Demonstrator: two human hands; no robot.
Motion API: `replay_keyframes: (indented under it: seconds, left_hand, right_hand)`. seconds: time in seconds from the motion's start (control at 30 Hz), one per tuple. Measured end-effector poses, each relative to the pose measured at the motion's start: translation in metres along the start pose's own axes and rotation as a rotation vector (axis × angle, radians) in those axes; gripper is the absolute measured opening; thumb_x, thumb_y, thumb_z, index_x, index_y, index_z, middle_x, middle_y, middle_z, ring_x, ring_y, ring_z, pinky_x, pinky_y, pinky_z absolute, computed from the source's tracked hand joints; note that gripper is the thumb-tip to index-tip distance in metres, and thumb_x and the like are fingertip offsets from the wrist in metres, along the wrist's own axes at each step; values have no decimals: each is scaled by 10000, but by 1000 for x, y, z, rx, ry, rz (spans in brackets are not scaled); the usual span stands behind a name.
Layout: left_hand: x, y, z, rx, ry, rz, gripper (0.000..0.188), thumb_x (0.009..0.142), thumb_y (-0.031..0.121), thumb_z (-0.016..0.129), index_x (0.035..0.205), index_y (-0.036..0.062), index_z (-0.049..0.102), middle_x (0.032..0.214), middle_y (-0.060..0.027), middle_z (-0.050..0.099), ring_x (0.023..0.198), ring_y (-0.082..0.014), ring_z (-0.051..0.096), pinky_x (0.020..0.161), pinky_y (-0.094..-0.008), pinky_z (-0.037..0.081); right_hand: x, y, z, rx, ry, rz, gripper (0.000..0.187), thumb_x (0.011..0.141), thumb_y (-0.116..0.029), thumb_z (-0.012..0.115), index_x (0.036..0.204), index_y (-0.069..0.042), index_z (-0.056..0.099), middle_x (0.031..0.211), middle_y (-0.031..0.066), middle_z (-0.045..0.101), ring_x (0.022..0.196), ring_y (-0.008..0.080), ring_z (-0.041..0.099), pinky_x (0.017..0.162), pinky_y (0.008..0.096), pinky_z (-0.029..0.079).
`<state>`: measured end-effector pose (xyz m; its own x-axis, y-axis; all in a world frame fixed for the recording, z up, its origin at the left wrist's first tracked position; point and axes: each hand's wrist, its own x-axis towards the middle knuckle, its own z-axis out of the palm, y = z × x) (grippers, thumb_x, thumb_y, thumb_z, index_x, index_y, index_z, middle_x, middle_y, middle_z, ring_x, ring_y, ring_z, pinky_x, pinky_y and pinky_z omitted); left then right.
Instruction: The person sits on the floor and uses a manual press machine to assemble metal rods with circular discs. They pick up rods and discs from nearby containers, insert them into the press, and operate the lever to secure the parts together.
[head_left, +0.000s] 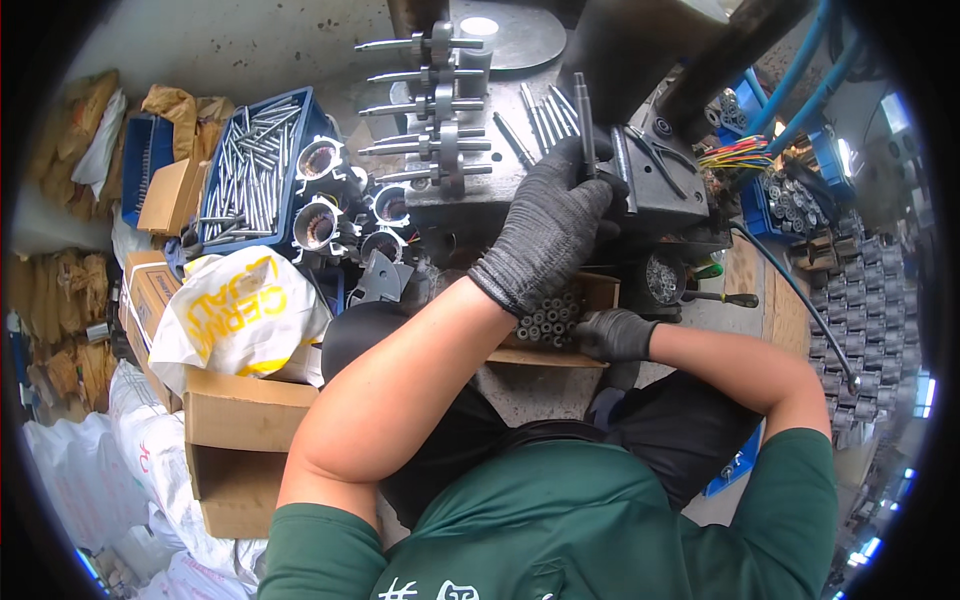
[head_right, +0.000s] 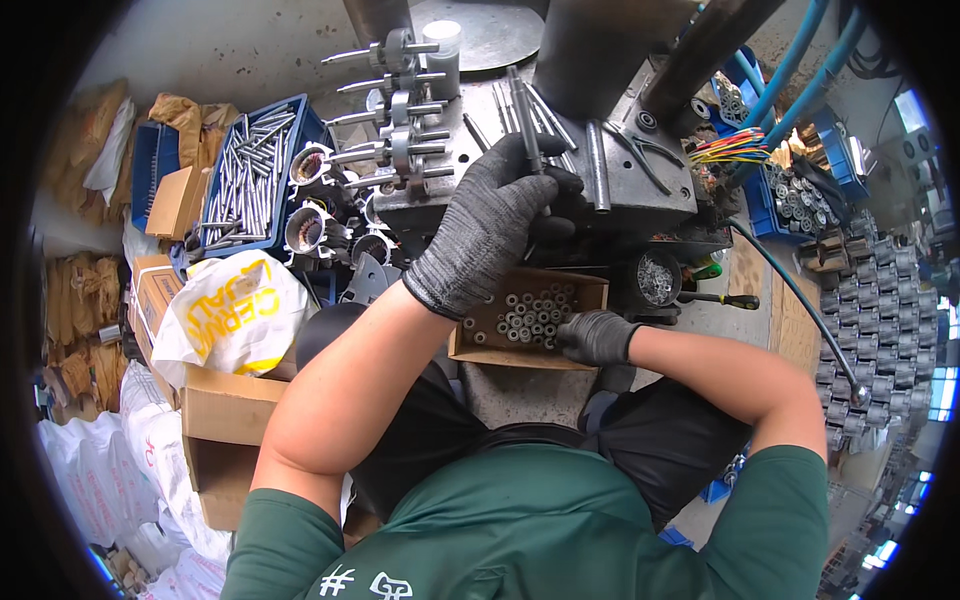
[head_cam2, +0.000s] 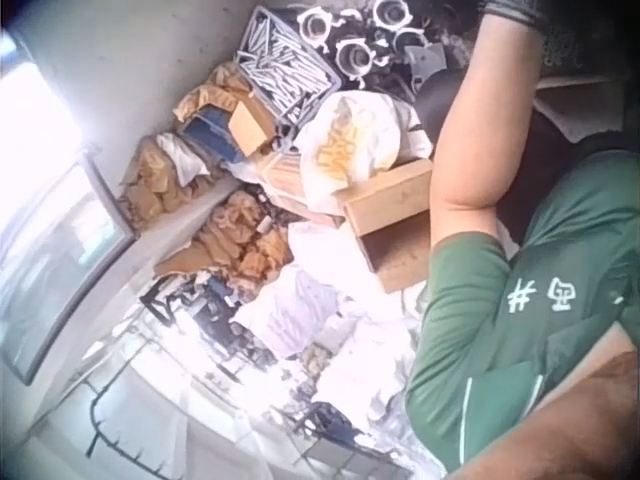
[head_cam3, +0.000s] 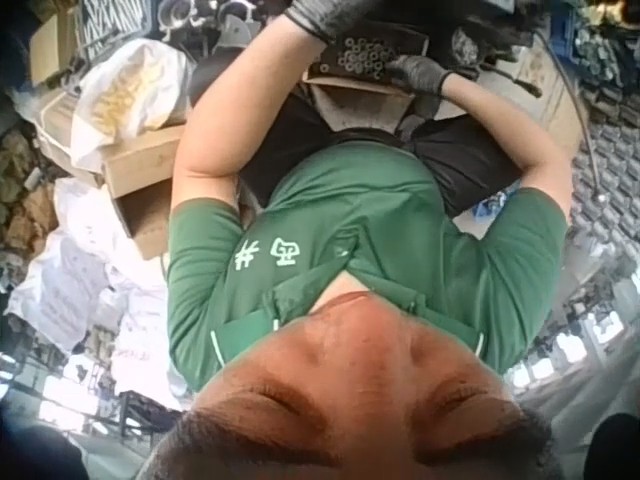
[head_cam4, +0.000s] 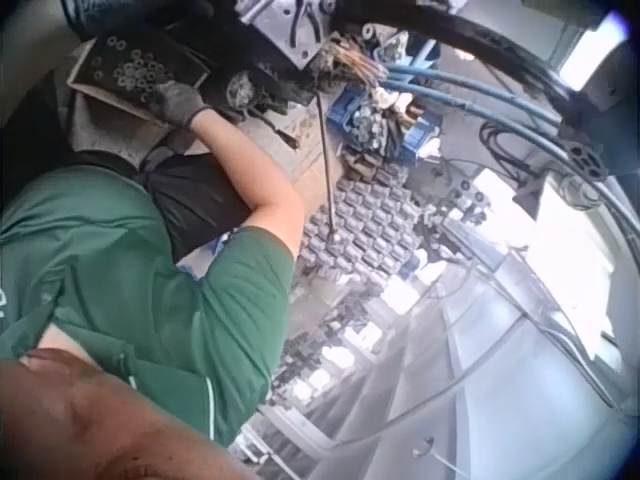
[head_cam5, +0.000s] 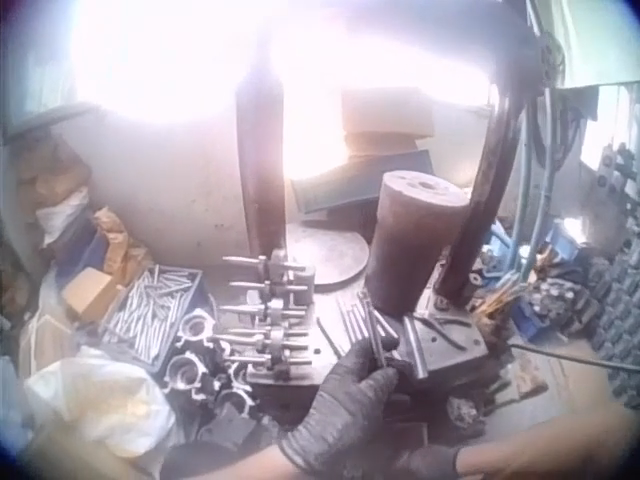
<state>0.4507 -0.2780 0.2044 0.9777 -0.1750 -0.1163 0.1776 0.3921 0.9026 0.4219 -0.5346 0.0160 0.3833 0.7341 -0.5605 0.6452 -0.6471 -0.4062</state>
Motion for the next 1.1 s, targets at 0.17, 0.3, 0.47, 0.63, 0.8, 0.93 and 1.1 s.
replay_keyframes:
  seconds: [0.17, 0.3, 0.47, 0.63, 0.8, 0.93, 1.1]
  left_hand:
    - [6, 6, 0, -2, -47, 13, 421, 993, 12, 534, 1414, 25, 521, 1144, -135, 704, 981, -196, 721, 800, -301, 640]
    - [15, -1, -4, 129, -21, 93, 347, 999, 76, 582, 1330, -28, 570, 1059, -193, 704, 956, -265, 717, 846, -369, 600]
    - [21, -5, -12, 270, -14, 84, 385, 996, 132, 599, 1318, -78, 597, 1113, -304, 703, 1082, -397, 714, 1005, -449, 554]
    - [24, 1, -14, 317, -21, 30, 389, 1006, 134, 587, 1338, -67, 597, 1134, -311, 700, 1111, -414, 706, 1035, -457, 554]
    - [21, 8, -16, 385, 11, 58, 353, 1015, 116, 571, 1323, -53, 607, 1097, -303, 705, 1073, -412, 714, 992, -455, 571]
    - [24, 11, -17, 444, -12, 91, 346, 1021, 101, 562, 1328, -54, 601, 1064, -290, 713, 1036, -406, 726, 954, -450, 586]
    - [26, 6, -19, 412, 8, 125, 389, 1009, 116, 578, 1361, -50, 588, 1096, -293, 710, 1052, -390, 727, 957, -440, 586]
  right_hand:
    - [94, 31, 86, -129, 212, -28, 381, 943, -263, 645, 1286, -116, 721, 1274, 201, 698, 1204, 380, 660, 1067, 479, 513]
    - [152, 20, 110, 179, 464, -6, 418, 948, -262, 635, 1338, -125, 698, 1340, 200, 675, 1262, 369, 635, 1110, 472, 486]
    - [167, 0, 76, 466, 364, 135, 428, 957, -273, 626, 1354, -123, 683, 1360, 197, 659, 1278, 362, 620, 1121, 468, 473]
    - [150, 12, 61, 588, 335, 186, 438, 966, -285, 617, 1369, -120, 667, 1379, 193, 644, 1295, 355, 605, 1132, 464, 460]
    - [135, 20, 56, 660, 330, 191, 448, 976, -296, 609, 1385, -118, 652, 1399, 190, 628, 1311, 348, 591, 1143, 460, 446]
    - [128, 23, 56, 716, 334, 201, 457, 983, -305, 602, 1397, -116, 640, 1415, 187, 615, 1325, 342, 579, 1152, 457, 435]
    - [126, 19, 56, 762, 319, 190, 468, 992, -316, 593, 1413, -113, 624, 1434, 184, 600, 1341, 335, 564, 1163, 453, 422]
